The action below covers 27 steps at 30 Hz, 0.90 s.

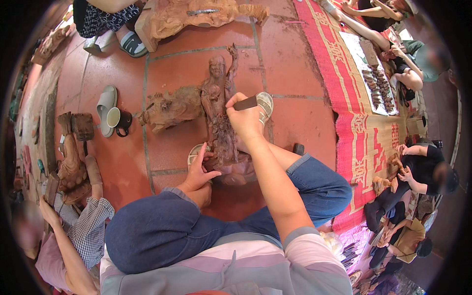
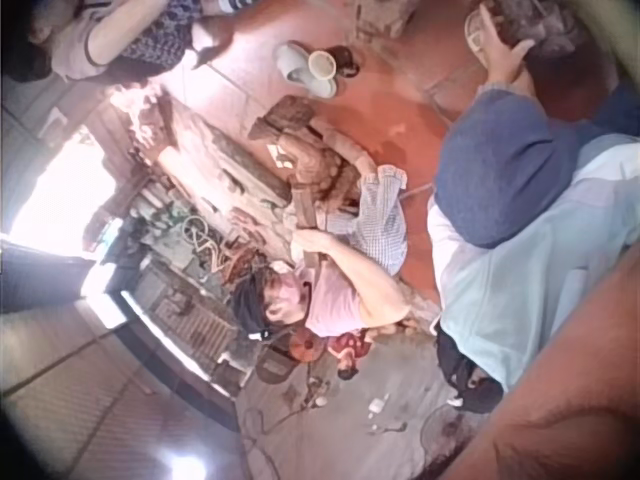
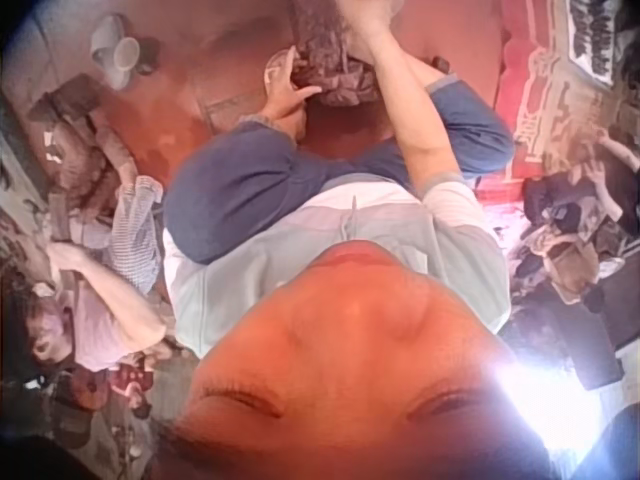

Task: The person sits on the floor and carves a piece of wood using a small knife. They hold the wood with one hand and carefully shape it with the other, occasionally rotating the piece to access different sides.

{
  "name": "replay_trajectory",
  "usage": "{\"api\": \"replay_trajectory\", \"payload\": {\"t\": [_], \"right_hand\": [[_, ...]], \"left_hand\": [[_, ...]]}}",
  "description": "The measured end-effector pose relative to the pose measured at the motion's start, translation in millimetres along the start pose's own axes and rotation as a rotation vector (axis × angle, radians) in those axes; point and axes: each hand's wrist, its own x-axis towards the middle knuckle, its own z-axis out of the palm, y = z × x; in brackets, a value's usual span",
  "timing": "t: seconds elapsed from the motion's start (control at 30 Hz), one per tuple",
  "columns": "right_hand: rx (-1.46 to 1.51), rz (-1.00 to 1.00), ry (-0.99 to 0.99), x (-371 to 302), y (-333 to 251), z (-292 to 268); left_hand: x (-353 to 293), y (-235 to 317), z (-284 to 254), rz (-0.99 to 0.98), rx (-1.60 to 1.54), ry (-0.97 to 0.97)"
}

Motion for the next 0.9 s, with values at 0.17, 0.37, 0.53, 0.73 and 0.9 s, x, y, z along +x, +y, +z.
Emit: {"api": "replay_trajectory", "payload": {"t": [0.17, 0.37, 0.53, 0.73, 0.9], "right_hand": [[0.024, -0.117, 0.051, -3, 2, 4], [-0.038, -0.15, 0.093, -10, 1, 9], [-0.061, -0.229, 0.144, -9, 5, 10], [0.015, -0.202, 0.098, -3, 12, 7], [0.038, -0.128, 0.083, -10, -3, 9]], "left_hand": [[2, -2, 0, 0.017, -0.015, 0.004], [2, -4, 0, 0.02, -0.005, 0.01], [1, -9, 3, 0.075, 0.047, 0.025], [0, 1, 0, -0.005, 0.01, -0.001], [0, -2, 1, 0.013, 0.009, -0.01]]}}
